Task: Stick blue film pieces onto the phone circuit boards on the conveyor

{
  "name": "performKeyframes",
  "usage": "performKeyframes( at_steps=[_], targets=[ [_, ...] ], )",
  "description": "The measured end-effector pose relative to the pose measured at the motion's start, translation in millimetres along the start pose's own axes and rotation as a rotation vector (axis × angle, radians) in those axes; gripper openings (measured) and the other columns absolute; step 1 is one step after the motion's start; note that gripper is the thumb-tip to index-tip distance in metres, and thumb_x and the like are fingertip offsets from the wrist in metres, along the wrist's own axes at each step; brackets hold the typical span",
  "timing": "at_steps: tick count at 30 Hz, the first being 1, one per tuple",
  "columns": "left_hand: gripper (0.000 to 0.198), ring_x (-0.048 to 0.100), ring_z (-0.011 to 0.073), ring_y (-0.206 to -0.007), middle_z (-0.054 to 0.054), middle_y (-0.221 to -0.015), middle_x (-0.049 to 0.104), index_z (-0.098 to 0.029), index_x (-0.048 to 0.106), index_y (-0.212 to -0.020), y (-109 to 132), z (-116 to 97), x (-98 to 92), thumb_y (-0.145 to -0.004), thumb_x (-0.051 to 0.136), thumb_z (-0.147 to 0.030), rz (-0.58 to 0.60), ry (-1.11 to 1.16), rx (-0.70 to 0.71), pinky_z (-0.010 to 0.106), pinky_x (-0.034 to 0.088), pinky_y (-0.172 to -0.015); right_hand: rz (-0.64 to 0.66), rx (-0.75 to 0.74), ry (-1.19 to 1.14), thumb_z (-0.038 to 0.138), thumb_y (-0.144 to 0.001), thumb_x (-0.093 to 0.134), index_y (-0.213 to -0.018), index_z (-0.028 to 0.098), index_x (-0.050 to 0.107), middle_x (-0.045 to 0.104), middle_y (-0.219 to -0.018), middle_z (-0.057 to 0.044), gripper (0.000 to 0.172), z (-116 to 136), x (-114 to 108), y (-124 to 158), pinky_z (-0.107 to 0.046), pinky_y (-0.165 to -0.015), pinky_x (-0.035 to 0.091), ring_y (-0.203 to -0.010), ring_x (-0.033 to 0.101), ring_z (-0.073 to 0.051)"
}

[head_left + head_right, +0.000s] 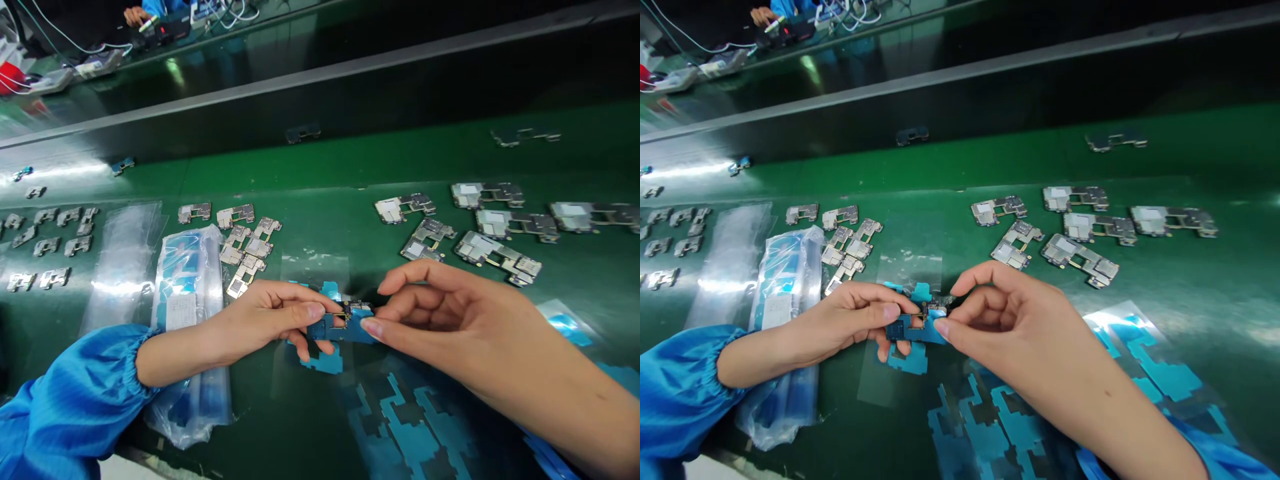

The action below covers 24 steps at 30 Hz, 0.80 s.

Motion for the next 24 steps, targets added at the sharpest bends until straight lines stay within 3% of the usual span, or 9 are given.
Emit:
performKeyframes(
  at_steps=[5, 12, 24],
  targets=[
    [0.017, 0.077, 0.0146, -0.076, 0.007, -0.100, 0.078, -0.015, 0.081, -0.100, 0, 1, 0.3, -0.090, 0.079, -0.030, 0.011, 0.007, 0.003, 0.019, 0.060, -0.060, -0.050, 0.014, -0.002, 0.044, -0.066, 0.090, -0.082, 0.027, 0.066, 0.071, -0.063, 0.001, 0.034, 7, 0, 8, -0.027, -0.059, 0.057, -0.059, 0.065, -0.016],
    [0.019, 0.077, 0.0152, -0.076, 0.008, -0.100, 0.079, -0.016, 0.081, -0.099, -1, 1, -1.0, -0.089, 0.079, -0.032, 0.005, -0.014, 0.009, 0.020, 0.060, -0.061, 0.033, -0.028, 0.046, 0.055, -0.061, 0.093, -0.082, 0.025, 0.065, 0.072, -0.062, -0.001, 0.046, 2, -1, 0, -0.026, -0.049, 0.054, -0.054, 0.065, -0.017],
    [0.024, 0.077, 0.0169, -0.076, 0.009, -0.099, 0.079, -0.014, 0.080, -0.100, -2, 3, -3.2, -0.087, 0.082, -0.033, -0.017, 0.027, -0.017, 0.023, 0.061, -0.065, 0.046, -0.018, 0.037, 0.054, -0.059, 0.094, -0.081, 0.025, 0.065, 0.073, -0.064, -0.002, 0.046, 0, 2, -2, -0.027, -0.051, 0.057, -0.055, 0.068, -0.019]
  ],
)
Point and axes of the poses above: each hand's wrist, its own y-axis away from the middle knuckle, its own x-axis out of the palm, z = x × y, the point moved 10 cm from there along -y, towards the middle knuckle
